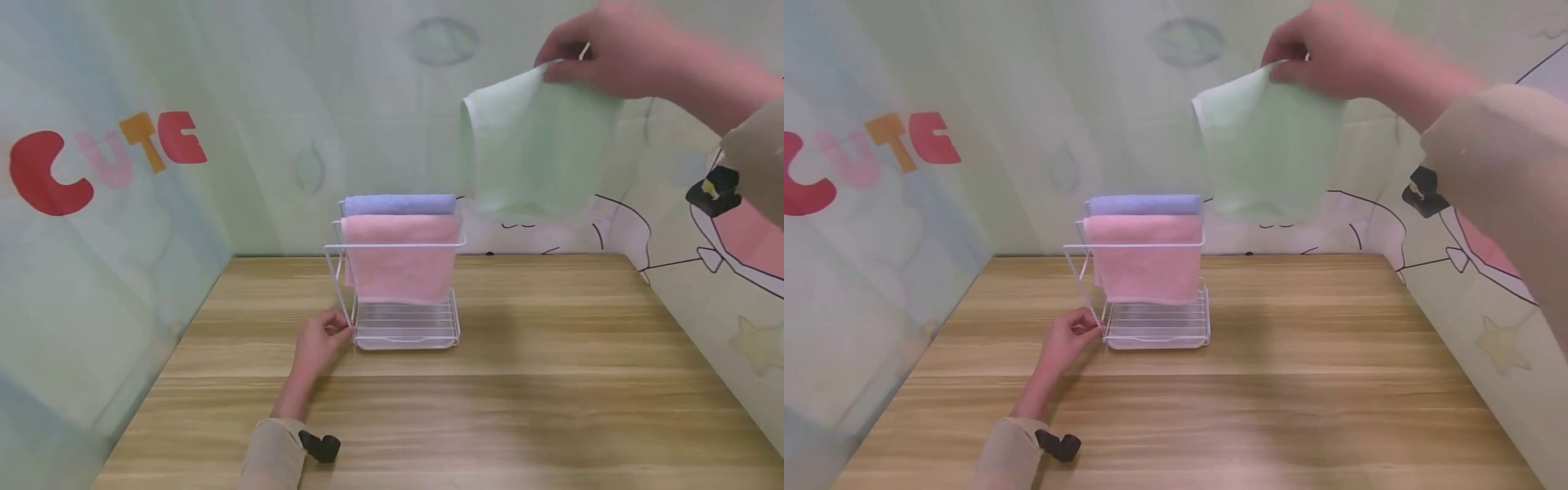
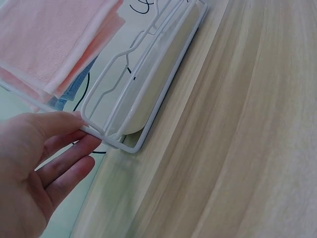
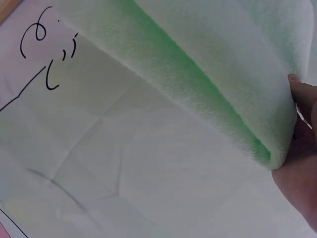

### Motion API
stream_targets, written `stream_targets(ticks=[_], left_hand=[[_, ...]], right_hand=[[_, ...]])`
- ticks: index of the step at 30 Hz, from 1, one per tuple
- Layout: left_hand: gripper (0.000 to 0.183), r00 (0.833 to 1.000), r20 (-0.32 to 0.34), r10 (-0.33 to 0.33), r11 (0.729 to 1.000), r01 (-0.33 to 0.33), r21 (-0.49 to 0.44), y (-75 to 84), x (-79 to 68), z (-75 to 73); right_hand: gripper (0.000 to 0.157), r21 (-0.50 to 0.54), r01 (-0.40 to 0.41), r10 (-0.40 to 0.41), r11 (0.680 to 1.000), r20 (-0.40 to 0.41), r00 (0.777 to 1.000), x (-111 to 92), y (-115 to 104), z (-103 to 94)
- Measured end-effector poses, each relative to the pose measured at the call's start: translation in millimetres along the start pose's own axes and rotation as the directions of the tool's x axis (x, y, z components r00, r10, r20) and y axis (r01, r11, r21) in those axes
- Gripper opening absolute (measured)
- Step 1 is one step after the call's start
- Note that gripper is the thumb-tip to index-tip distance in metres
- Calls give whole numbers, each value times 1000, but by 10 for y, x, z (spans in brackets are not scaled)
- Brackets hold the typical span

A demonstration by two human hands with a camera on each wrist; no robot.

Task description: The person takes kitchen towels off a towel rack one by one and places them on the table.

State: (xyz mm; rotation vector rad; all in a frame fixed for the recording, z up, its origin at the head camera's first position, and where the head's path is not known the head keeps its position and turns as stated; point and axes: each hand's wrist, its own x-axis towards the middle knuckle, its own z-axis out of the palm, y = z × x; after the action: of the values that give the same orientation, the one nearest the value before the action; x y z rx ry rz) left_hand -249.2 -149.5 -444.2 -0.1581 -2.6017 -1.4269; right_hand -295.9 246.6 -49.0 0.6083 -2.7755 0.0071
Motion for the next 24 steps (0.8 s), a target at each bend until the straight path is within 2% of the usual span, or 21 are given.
stream_targets(ticks=[3, 9, 13, 17, 21, 24], left_hand=[[12, 1000, -7, 5, 1000, -5, -2, -12, -1, -12], [12, 1000, -13, -7, 1000, 7, 4, -38, 4, -19], [12, 999, 35, 5, 1000, -5, 5, -29, 83, -44], [14, 993, 104, 63, 998, -63, -8, 1, 193, -77], [15, 981, 153, 119, 993, -120, -3, 25, 265, -90], [15, 976, 167, 138, 990, -141, 5, 33, 294, -90]], right_hand=[[26, 18, 12, -12, 1000, 22, 1000, -3, 81, 153], [21, 132, 59, -68, 989, 60, 996, -52, 162, 607], [17, 185, 74, -90, 980, 80, 993, -114, 224, 939], [15, 236, 69, -97, 969, 110, 989, -195, 280, 1309], [17, 305, 33, -83, 952, 152, 985, -282, 327, 1634], [18, 346, 9, -65, 938, 150, 987, -367, 365, 1846]])
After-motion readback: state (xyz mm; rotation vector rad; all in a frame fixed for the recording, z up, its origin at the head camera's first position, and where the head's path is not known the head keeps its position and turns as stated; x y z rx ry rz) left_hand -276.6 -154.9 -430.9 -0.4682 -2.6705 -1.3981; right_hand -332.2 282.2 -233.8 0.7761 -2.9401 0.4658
